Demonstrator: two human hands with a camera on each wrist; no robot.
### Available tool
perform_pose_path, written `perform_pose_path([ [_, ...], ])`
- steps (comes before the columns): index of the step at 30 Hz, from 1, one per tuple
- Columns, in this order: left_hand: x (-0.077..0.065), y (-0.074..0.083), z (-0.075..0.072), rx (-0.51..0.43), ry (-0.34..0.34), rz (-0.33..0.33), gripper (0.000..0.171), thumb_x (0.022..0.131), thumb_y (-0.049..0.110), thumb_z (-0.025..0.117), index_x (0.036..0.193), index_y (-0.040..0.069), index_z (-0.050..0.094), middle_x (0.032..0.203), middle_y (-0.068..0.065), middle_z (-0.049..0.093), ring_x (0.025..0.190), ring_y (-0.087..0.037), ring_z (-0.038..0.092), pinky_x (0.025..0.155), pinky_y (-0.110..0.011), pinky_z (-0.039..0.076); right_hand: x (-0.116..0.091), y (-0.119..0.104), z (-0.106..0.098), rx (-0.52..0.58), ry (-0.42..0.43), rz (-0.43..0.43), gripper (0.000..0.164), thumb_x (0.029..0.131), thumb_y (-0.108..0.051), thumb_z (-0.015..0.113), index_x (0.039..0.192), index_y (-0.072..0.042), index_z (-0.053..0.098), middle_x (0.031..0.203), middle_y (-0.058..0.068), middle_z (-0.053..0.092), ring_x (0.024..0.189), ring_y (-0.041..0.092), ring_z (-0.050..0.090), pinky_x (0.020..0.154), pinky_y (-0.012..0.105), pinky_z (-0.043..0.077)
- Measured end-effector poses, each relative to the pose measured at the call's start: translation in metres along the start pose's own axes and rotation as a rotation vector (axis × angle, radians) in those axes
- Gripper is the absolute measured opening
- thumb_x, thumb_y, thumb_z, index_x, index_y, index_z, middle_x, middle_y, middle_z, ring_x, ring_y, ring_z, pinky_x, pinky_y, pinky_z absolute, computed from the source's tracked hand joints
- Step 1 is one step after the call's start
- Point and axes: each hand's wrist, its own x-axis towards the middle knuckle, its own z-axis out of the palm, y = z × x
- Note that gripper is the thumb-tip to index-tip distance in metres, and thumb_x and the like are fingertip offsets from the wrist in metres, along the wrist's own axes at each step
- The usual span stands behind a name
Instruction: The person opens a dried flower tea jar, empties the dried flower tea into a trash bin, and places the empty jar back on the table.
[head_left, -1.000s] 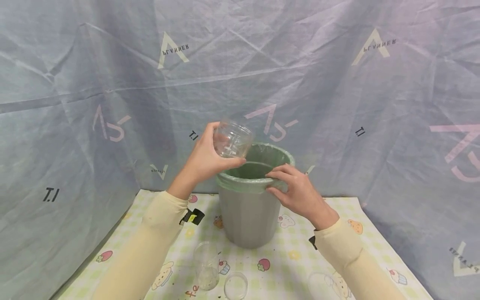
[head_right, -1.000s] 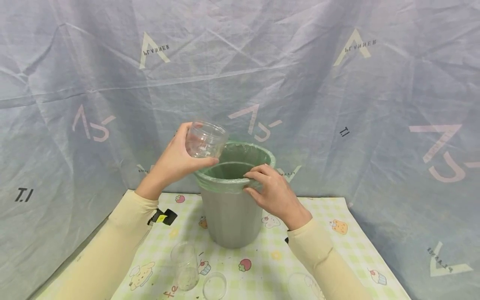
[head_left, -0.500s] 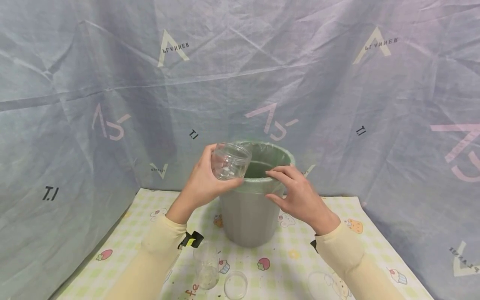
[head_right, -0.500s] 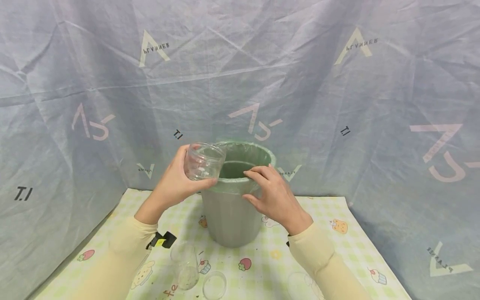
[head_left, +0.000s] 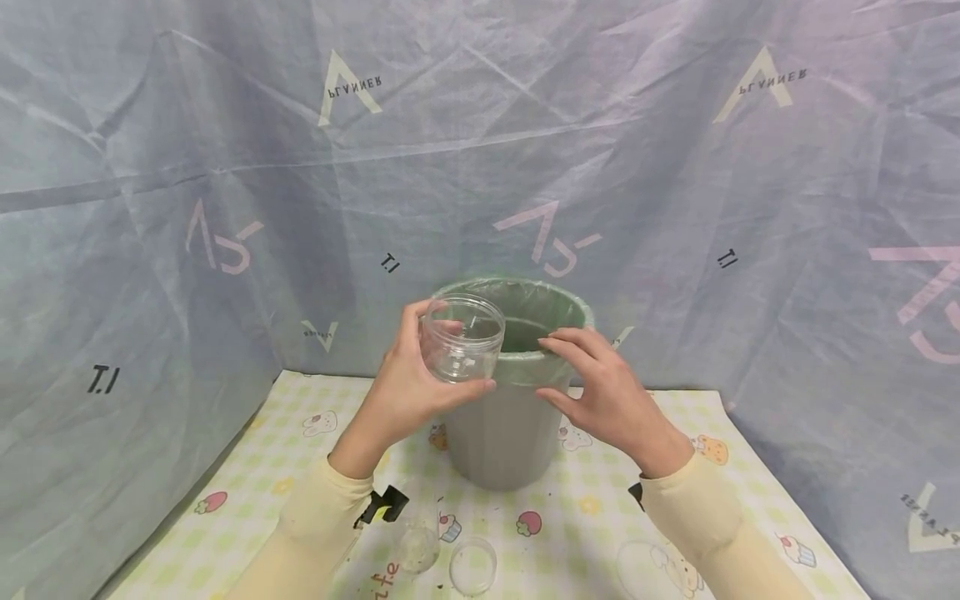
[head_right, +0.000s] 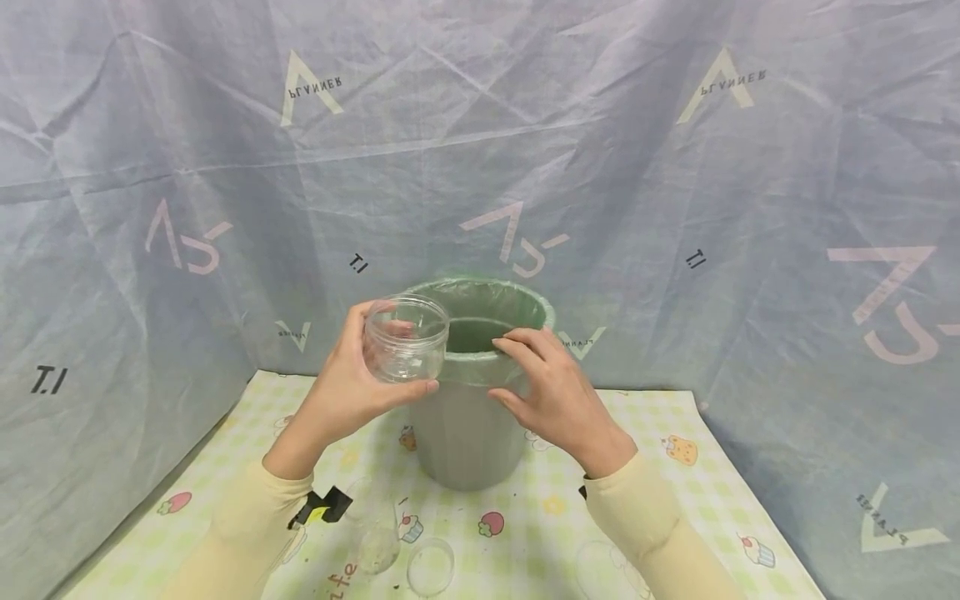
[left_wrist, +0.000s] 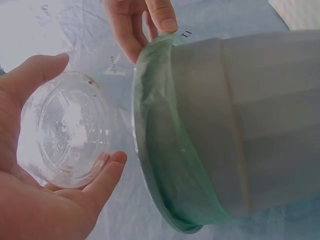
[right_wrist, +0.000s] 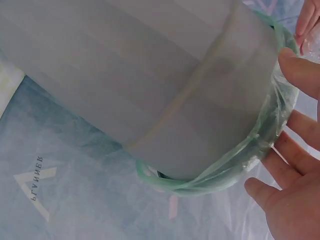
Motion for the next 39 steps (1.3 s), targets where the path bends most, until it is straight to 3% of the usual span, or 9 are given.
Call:
perform_pose_path([
  [7, -0.009, 0.005, 0.000, 0.001, -0.002, 0.008, 0.107, 0.069, 0.038, 0.097, 0.151, 0.025, 0.029, 0.133, 0.009, 0.060, 0.121, -0.020, 0.059, 0.101, -0.048, 0.049, -0.005, -0.003, -0.008, -0.005, 0.031, 0.015, 0.066, 0.076, -0.016, 0.094, 0.134, -0.006, 0.065, 0.135, 0.012, 0.061, 0.127, 0.031, 0.057, 0.101, 0.048, 0.051],
  [19, -0.026, 0.007, 0.011, -0.006, -0.062, 0.014, 0.110, 0.066, 0.039, 0.099, 0.149, 0.028, 0.028, 0.137, 0.009, 0.061, 0.126, -0.016, 0.058, 0.105, -0.052, 0.046, -0.018, -0.008, -0.024, -0.027, 0.067, 0.034, 0.066, 0.074, -0.011, 0.093, 0.134, -0.005, 0.065, 0.134, 0.011, 0.062, 0.124, 0.031, 0.059, 0.099, 0.041, 0.049],
  [25, -0.032, 0.005, 0.021, -0.032, -0.098, 0.061, 0.102, 0.068, 0.035, 0.098, 0.145, 0.026, 0.032, 0.135, 0.005, 0.061, 0.126, -0.015, 0.057, 0.107, -0.049, 0.044, -0.024, -0.007, -0.034, -0.063, 0.096, 0.060, 0.067, 0.073, -0.011, 0.094, 0.134, -0.005, 0.066, 0.134, 0.014, 0.062, 0.125, 0.032, 0.058, 0.097, 0.041, 0.049],
  [33, -0.044, 0.002, 0.035, 0.039, -0.117, 0.114, 0.098, 0.066, 0.036, 0.098, 0.143, 0.024, 0.039, 0.131, -0.002, 0.057, 0.122, -0.016, 0.055, 0.104, -0.046, 0.045, -0.031, -0.005, -0.039, -0.099, 0.101, 0.084, 0.064, 0.074, -0.010, 0.093, 0.133, -0.007, 0.067, 0.135, 0.014, 0.062, 0.126, 0.032, 0.058, 0.098, 0.043, 0.049],
  [39, -0.056, 0.004, 0.051, 0.038, -0.220, 0.105, 0.095, 0.068, 0.035, 0.096, 0.145, 0.021, 0.041, 0.131, 0.002, 0.055, 0.120, -0.014, 0.056, 0.102, -0.044, 0.047, -0.035, 0.000, -0.039, -0.118, 0.098, 0.098, 0.061, 0.076, -0.009, 0.090, 0.133, -0.007, 0.067, 0.134, 0.013, 0.062, 0.125, 0.032, 0.059, 0.088, 0.034, 0.049],
])
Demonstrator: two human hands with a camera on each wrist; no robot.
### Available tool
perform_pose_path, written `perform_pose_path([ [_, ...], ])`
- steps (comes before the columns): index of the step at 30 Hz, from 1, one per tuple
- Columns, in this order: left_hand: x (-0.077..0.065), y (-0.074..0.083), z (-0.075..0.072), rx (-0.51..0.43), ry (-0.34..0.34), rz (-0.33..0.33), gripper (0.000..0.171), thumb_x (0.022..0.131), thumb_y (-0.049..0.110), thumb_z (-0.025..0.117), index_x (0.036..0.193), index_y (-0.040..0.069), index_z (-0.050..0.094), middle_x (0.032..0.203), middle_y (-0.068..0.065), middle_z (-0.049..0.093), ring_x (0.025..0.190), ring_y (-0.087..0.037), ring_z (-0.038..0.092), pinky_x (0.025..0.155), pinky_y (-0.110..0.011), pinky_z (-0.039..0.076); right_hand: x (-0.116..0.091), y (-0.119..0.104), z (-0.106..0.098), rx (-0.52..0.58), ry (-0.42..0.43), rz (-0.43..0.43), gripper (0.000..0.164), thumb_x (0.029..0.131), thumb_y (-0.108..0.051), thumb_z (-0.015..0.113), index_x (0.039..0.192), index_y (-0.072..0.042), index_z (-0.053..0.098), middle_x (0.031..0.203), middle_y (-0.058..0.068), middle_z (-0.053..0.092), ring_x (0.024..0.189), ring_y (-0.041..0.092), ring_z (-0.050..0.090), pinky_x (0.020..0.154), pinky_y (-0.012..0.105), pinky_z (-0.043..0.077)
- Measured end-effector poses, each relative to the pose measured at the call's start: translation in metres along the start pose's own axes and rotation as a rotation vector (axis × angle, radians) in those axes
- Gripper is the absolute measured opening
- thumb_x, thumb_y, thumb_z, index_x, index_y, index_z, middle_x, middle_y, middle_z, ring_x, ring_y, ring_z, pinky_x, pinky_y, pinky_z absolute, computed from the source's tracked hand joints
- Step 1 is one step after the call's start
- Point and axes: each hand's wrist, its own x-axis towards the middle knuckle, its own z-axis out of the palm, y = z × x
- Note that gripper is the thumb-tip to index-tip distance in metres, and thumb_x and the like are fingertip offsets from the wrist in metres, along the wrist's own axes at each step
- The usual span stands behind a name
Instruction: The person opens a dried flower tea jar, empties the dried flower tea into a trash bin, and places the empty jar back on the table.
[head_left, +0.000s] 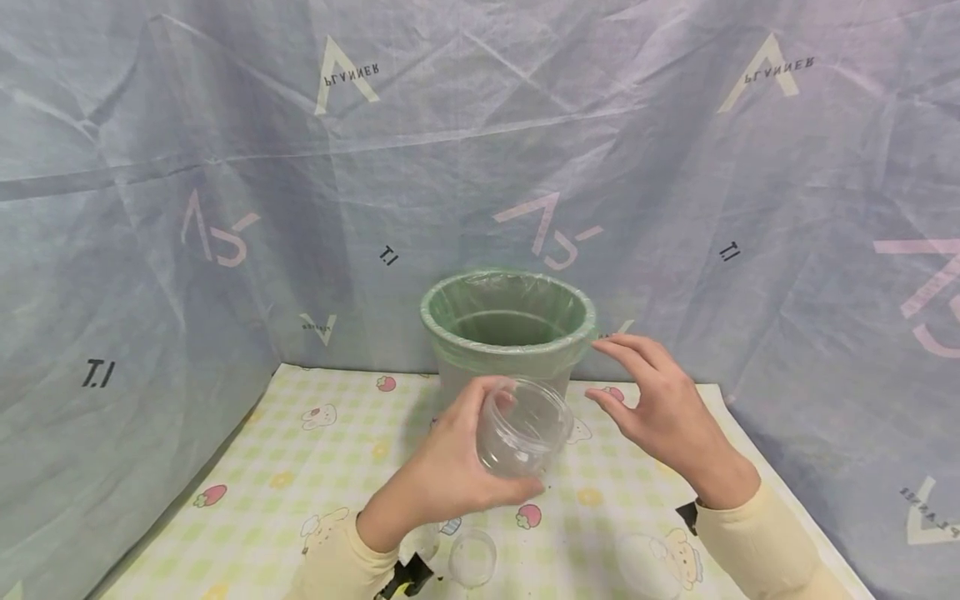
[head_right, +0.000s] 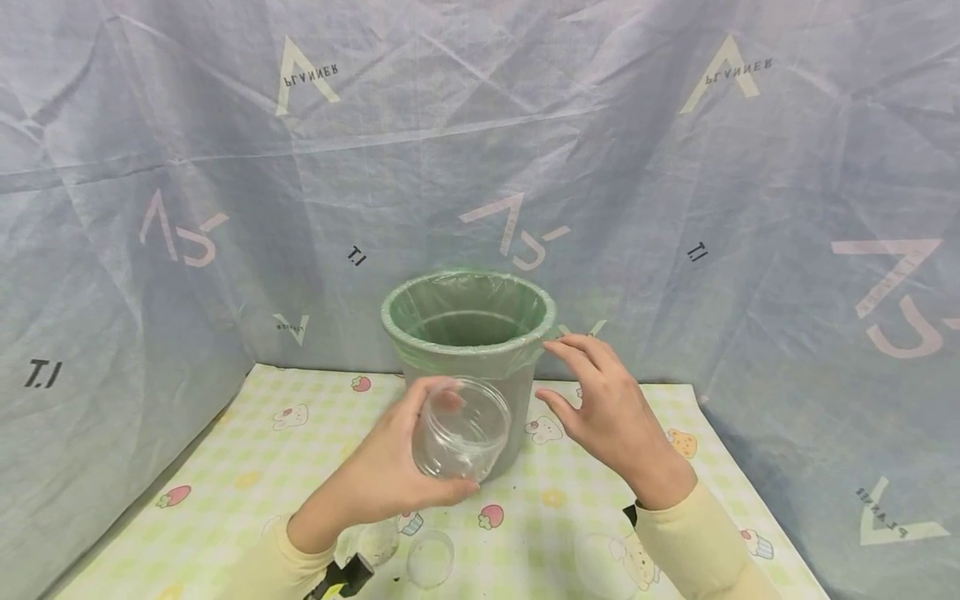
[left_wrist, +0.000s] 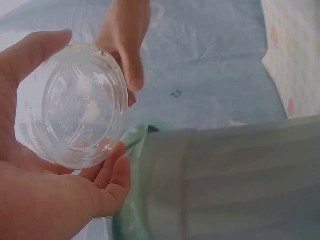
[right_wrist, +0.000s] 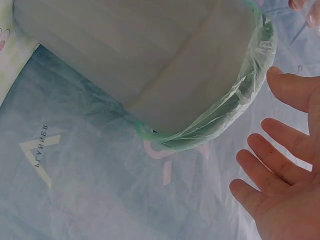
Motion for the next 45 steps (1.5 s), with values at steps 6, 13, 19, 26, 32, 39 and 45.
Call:
perform_pose_path([
  [6, -0.003, -0.006, 0.020, -0.044, -0.101, -0.005, 0.097, 0.071, 0.034, 0.095, 0.148, 0.024, 0.037, 0.139, 0.004, 0.053, 0.122, -0.013, 0.055, 0.101, -0.039, 0.050, -0.004, 0.005, 0.000, -0.003, -0.015, 0.004, 0.062, 0.077, -0.007, 0.089, 0.134, -0.007, 0.066, 0.133, 0.013, 0.063, 0.125, 0.031, 0.059, 0.089, 0.038, 0.051],
  [13, -0.006, -0.019, 0.047, -0.066, -0.139, 0.024, 0.097, 0.068, 0.030, 0.095, 0.146, 0.021, 0.039, 0.136, 0.004, 0.057, 0.116, -0.010, 0.059, 0.096, -0.031, 0.052, -0.009, 0.012, -0.001, 0.007, -0.021, 0.007, 0.063, 0.076, -0.010, 0.090, 0.134, -0.007, 0.066, 0.131, 0.012, 0.063, 0.121, 0.030, 0.061, 0.093, 0.040, 0.049],
  [19, -0.007, -0.034, 0.068, -0.060, -0.188, -0.069, 0.099, 0.067, 0.031, 0.096, 0.147, 0.023, 0.037, 0.135, 0.009, 0.057, 0.122, -0.010, 0.057, 0.101, -0.032, 0.049, -0.015, 0.017, 0.000, -0.013, -0.031, 0.036, 0.059, 0.077, -0.012, 0.090, 0.131, -0.006, 0.067, 0.130, 0.011, 0.063, 0.120, 0.030, 0.061, 0.092, 0.042, 0.050],
  [26, -0.005, -0.054, 0.095, -0.025, -0.231, -0.168, 0.102, 0.065, 0.037, 0.098, 0.147, 0.021, 0.039, 0.136, 0.011, 0.055, 0.127, -0.011, 0.055, 0.106, -0.036, 0.047, -0.022, 0.020, 0.003, -0.026, -0.037, 0.050, 0.055, 0.077, -0.010, 0.089, 0.128, -0.005, 0.068, 0.127, 0.012, 0.064, 0.116, 0.032, 0.062, 0.083, 0.047, 0.055],
  [32, -0.007, -0.069, 0.115, -0.010, -0.269, -0.219, 0.102, 0.061, 0.039, 0.101, 0.144, 0.022, 0.043, 0.134, 0.007, 0.059, 0.125, -0.013, 0.057, 0.102, -0.033, 0.050, -0.027, 0.023, 0.006, -0.026, -0.053, 0.068, 0.054, 0.077, -0.008, 0.089, 0.127, -0.005, 0.069, 0.127, 0.013, 0.064, 0.116, 0.032, 0.062, 0.085, 0.048, 0.055],
  [39, -0.013, -0.082, 0.131, 0.093, -0.346, -0.240, 0.103, 0.061, 0.043, 0.100, 0.147, 0.026, 0.045, 0.136, 0.009, 0.062, 0.129, -0.021, 0.055, 0.103, -0.043, 0.051, -0.031, 0.025, 0.009, -0.027, -0.063, 0.070, 0.058, 0.074, -0.006, 0.091, 0.127, -0.005, 0.068, 0.128, 0.014, 0.063, 0.115, 0.034, 0.063, 0.084, 0.051, 0.056],
  [45, -0.019, -0.091, 0.141, 0.115, -0.391, -0.259, 0.103, 0.060, 0.038, 0.102, 0.146, 0.028, 0.046, 0.138, 0.011, 0.062, 0.124, -0.019, 0.054, 0.099, -0.043, 0.053, -0.034, 0.027, 0.012, -0.029, -0.080, 0.085, 0.058, 0.074, -0.006, 0.091, 0.128, -0.005, 0.068, 0.129, 0.015, 0.063, 0.117, 0.036, 0.062, 0.086, 0.054, 0.055],
])
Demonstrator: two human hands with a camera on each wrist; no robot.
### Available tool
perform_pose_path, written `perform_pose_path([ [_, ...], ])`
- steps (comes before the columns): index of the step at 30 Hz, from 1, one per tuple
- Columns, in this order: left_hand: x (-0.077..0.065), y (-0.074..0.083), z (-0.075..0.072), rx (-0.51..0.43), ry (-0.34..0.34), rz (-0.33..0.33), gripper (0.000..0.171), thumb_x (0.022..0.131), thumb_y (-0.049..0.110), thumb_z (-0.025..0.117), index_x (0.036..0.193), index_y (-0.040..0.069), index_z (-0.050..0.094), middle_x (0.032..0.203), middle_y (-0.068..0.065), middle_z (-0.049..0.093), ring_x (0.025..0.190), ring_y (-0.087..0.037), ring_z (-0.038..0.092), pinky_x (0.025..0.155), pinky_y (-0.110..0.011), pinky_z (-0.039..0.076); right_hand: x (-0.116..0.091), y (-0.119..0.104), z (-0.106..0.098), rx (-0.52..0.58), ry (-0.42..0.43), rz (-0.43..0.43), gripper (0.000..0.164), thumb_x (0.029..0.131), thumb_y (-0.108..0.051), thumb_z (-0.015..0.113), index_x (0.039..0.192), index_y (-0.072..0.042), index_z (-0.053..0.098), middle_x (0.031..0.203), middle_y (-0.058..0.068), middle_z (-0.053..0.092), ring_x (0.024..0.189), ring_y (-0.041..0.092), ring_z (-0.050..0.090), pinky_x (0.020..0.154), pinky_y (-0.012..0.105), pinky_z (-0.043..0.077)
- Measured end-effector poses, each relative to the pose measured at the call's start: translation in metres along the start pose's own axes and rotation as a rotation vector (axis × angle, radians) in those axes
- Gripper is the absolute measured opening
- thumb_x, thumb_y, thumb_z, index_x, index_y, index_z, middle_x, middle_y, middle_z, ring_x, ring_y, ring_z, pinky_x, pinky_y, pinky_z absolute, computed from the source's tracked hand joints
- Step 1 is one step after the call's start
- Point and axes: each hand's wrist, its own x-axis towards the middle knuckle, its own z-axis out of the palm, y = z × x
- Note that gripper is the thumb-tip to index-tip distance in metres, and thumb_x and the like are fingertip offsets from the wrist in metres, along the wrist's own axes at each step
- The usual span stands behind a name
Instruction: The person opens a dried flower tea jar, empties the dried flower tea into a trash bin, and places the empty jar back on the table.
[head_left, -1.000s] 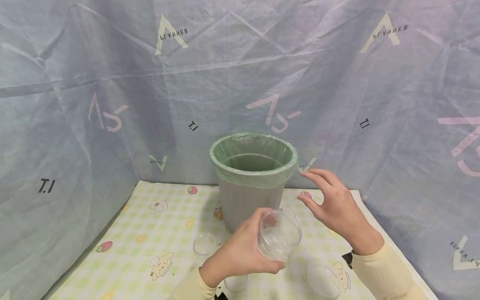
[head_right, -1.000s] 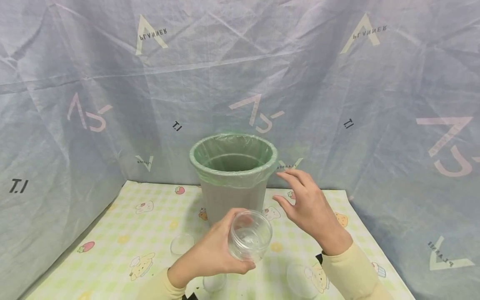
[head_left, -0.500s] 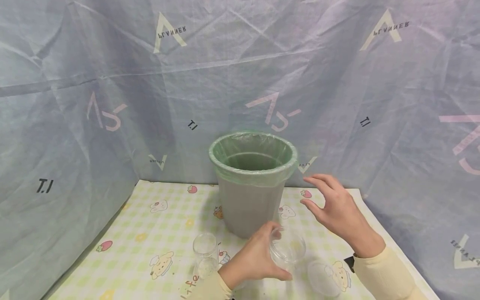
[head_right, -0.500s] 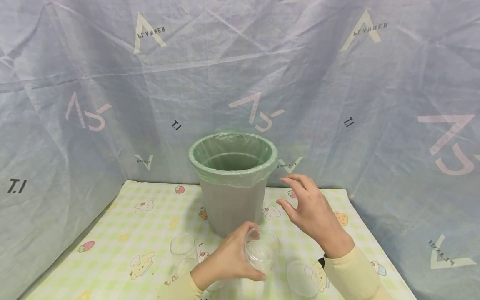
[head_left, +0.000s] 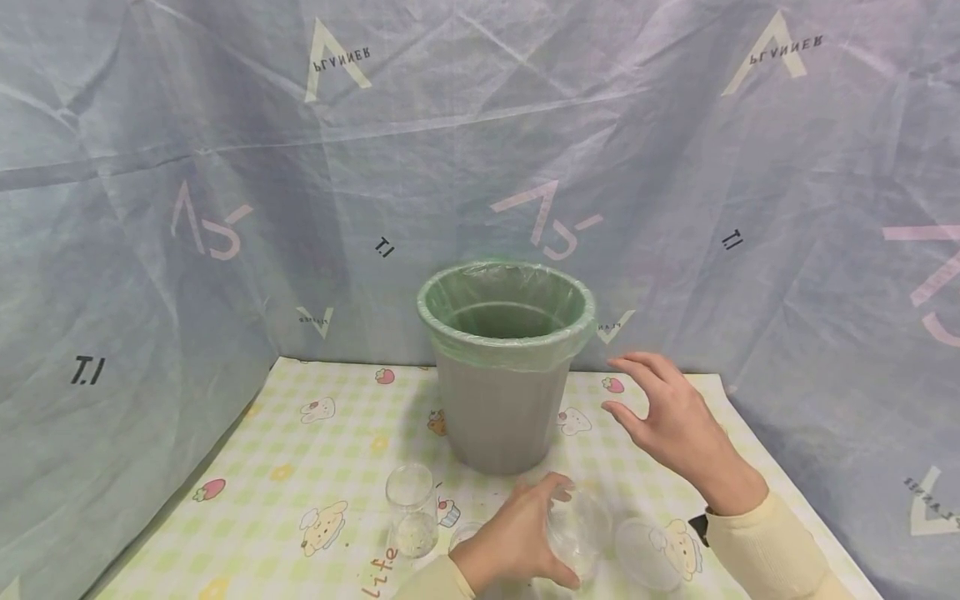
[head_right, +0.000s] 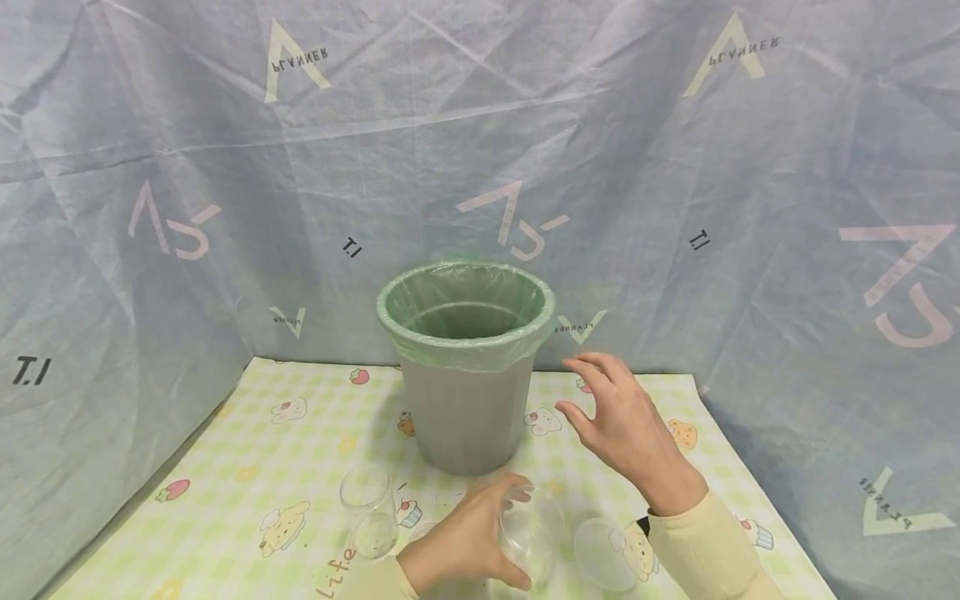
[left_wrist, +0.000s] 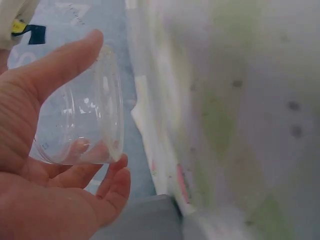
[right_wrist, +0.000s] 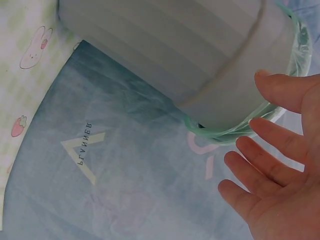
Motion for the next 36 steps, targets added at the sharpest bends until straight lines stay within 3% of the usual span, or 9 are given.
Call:
perform_pose_path([
  [5, -0.003, -0.007, 0.009, 0.045, -0.018, 0.026, 0.108, 0.055, 0.037, 0.103, 0.145, 0.030, 0.043, 0.136, 0.011, 0.063, 0.116, -0.009, 0.056, 0.096, -0.030, 0.052, -0.003, 0.002, 0.003, -0.006, -0.015, 0.008, 0.058, 0.074, -0.006, 0.091, 0.127, -0.005, 0.068, 0.130, 0.017, 0.063, 0.119, 0.038, 0.061, 0.089, 0.055, 0.054],
  [12, -0.004, -0.010, 0.013, 0.098, -0.032, 0.040, 0.109, 0.055, 0.033, 0.104, 0.144, 0.024, 0.042, 0.130, 0.008, 0.060, 0.116, -0.007, 0.056, 0.097, -0.026, 0.052, -0.008, 0.004, 0.005, -0.009, -0.042, 0.028, 0.058, 0.076, -0.006, 0.090, 0.129, -0.006, 0.066, 0.134, 0.019, 0.062, 0.120, 0.041, 0.061, 0.088, 0.057, 0.054],
  [18, -0.005, -0.005, 0.014, 0.181, -0.067, -0.012, 0.109, 0.055, 0.040, 0.103, 0.144, 0.028, 0.041, 0.125, 0.008, 0.057, 0.117, -0.007, 0.054, 0.097, -0.030, 0.053, -0.011, 0.005, 0.007, -0.011, -0.041, 0.024, 0.058, 0.077, -0.006, 0.089, 0.130, -0.002, 0.066, 0.135, 0.019, 0.062, 0.121, 0.040, 0.061, 0.090, 0.057, 0.053],
  [22, -0.002, -0.004, 0.015, 0.237, -0.069, -0.014, 0.112, 0.053, 0.039, 0.103, 0.145, 0.028, 0.041, 0.124, 0.009, 0.057, 0.115, -0.007, 0.054, 0.095, -0.030, 0.054, -0.012, 0.005, 0.006, -0.008, -0.042, 0.031, 0.058, 0.076, -0.007, 0.089, 0.129, -0.003, 0.066, 0.135, 0.019, 0.062, 0.121, 0.040, 0.060, 0.091, 0.057, 0.053],
  [33, -0.003, -0.002, 0.015, 0.237, -0.063, -0.021, 0.117, 0.050, 0.039, 0.104, 0.147, 0.026, 0.040, 0.129, 0.007, 0.059, 0.120, -0.010, 0.054, 0.098, -0.034, 0.054, -0.016, 0.005, 0.009, -0.014, -0.062, 0.050, 0.051, 0.078, -0.010, 0.088, 0.125, -0.005, 0.067, 0.134, 0.017, 0.062, 0.121, 0.038, 0.060, 0.094, 0.055, 0.052],
  [36, -0.004, -0.002, 0.015, 0.233, -0.060, -0.032, 0.119, 0.050, 0.040, 0.104, 0.149, 0.026, 0.039, 0.133, 0.005, 0.060, 0.126, -0.015, 0.055, 0.101, -0.038, 0.053, -0.016, 0.005, 0.008, -0.017, -0.062, 0.051, 0.052, 0.078, -0.010, 0.088, 0.126, -0.005, 0.067, 0.133, 0.018, 0.062, 0.121, 0.039, 0.060, 0.093, 0.056, 0.052],
])
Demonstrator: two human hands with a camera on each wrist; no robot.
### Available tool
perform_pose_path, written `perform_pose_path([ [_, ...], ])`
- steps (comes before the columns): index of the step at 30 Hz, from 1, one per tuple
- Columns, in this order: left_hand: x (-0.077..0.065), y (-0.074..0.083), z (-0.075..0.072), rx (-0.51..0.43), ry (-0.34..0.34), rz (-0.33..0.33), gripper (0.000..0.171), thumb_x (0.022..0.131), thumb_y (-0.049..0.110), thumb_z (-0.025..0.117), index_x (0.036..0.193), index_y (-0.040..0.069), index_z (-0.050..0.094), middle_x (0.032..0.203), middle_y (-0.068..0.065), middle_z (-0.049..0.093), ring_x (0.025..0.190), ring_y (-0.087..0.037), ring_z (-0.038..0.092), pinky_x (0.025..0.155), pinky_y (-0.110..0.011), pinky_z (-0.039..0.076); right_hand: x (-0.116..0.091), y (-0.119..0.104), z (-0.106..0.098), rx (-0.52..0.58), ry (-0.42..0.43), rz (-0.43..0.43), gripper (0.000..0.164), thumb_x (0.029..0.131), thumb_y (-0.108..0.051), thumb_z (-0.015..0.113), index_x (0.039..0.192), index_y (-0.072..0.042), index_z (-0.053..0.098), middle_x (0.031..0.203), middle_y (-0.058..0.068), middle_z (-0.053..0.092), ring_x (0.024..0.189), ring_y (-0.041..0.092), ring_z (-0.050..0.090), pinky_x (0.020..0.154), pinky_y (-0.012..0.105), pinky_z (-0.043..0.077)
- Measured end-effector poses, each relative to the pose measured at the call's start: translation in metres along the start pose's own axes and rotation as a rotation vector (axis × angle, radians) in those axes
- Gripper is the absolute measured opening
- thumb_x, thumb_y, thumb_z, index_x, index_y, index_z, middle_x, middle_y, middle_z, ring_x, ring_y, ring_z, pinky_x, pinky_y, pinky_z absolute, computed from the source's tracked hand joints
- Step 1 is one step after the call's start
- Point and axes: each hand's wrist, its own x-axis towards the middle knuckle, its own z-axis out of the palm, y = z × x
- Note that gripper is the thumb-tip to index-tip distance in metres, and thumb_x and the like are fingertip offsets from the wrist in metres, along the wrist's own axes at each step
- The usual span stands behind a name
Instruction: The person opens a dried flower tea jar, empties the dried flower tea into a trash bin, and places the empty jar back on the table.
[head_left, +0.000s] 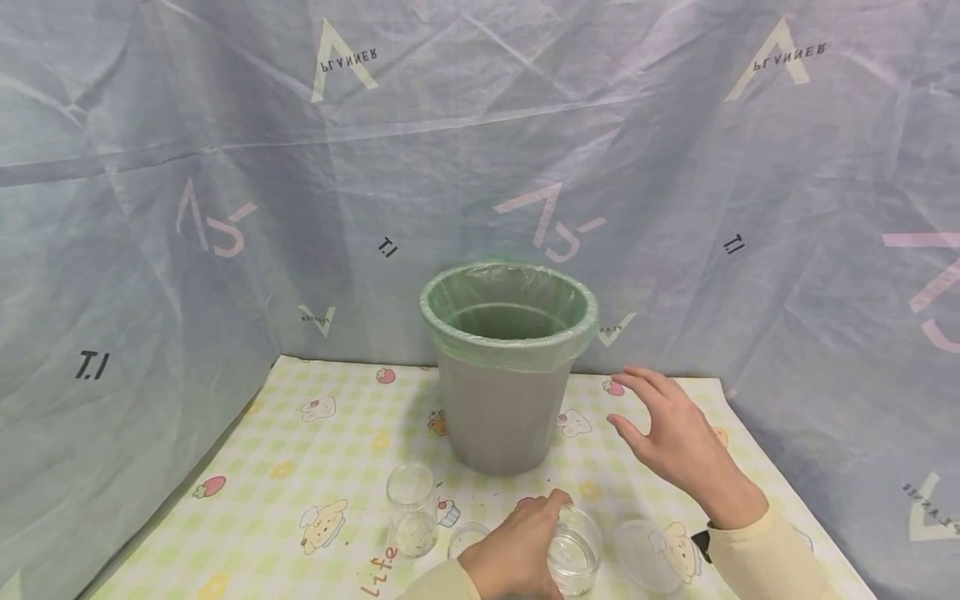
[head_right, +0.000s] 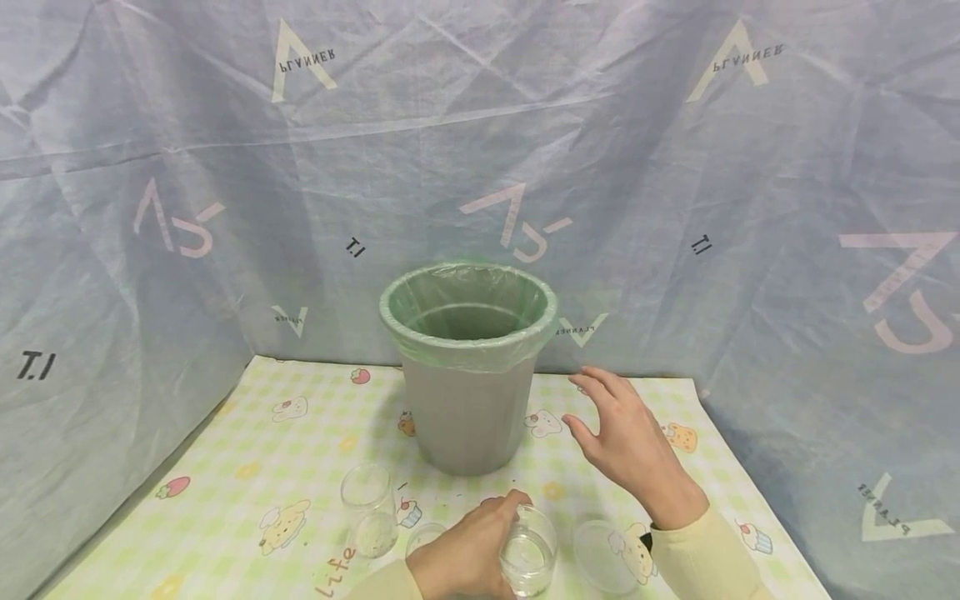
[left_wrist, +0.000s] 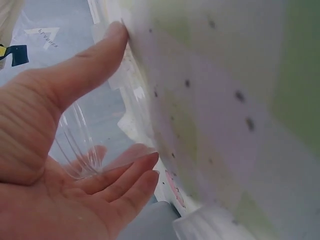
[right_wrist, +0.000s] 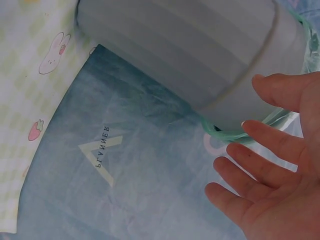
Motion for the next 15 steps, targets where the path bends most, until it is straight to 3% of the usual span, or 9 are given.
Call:
perform_pose_path([
  [4, 0.000, 0.003, 0.000, -0.024, -0.014, -0.046, 0.125, 0.049, 0.037, 0.103, 0.154, 0.029, 0.034, 0.145, 0.001, 0.056, 0.139, -0.028, 0.051, 0.105, -0.047, 0.051, -0.001, 0.001, -0.001, -0.008, 0.004, 0.008, 0.053, 0.079, -0.009, 0.087, 0.127, -0.003, 0.066, 0.133, 0.019, 0.062, 0.120, 0.041, 0.060, 0.092, 0.058, 0.052],
  [9, -0.003, 0.006, -0.004, -0.015, -0.027, -0.096, 0.133, 0.051, 0.034, 0.105, 0.159, 0.030, 0.028, 0.151, 0.002, 0.052, 0.144, -0.026, 0.047, 0.110, -0.045, 0.047, -0.003, 0.001, -0.002, -0.011, -0.010, 0.032, 0.052, 0.081, -0.012, 0.085, 0.129, -0.003, 0.066, 0.135, 0.020, 0.061, 0.121, 0.042, 0.059, 0.095, 0.059, 0.050],
  [15, -0.013, 0.007, -0.020, 0.072, -0.004, -0.051, 0.130, 0.056, 0.037, 0.103, 0.161, 0.015, 0.029, 0.156, -0.003, 0.047, 0.143, -0.025, 0.047, 0.115, -0.039, 0.042, -0.006, 0.001, -0.002, -0.013, -0.018, 0.060, 0.052, 0.083, -0.013, 0.083, 0.131, -0.002, 0.065, 0.137, 0.021, 0.061, 0.124, 0.043, 0.057, 0.098, 0.060, 0.047],
])
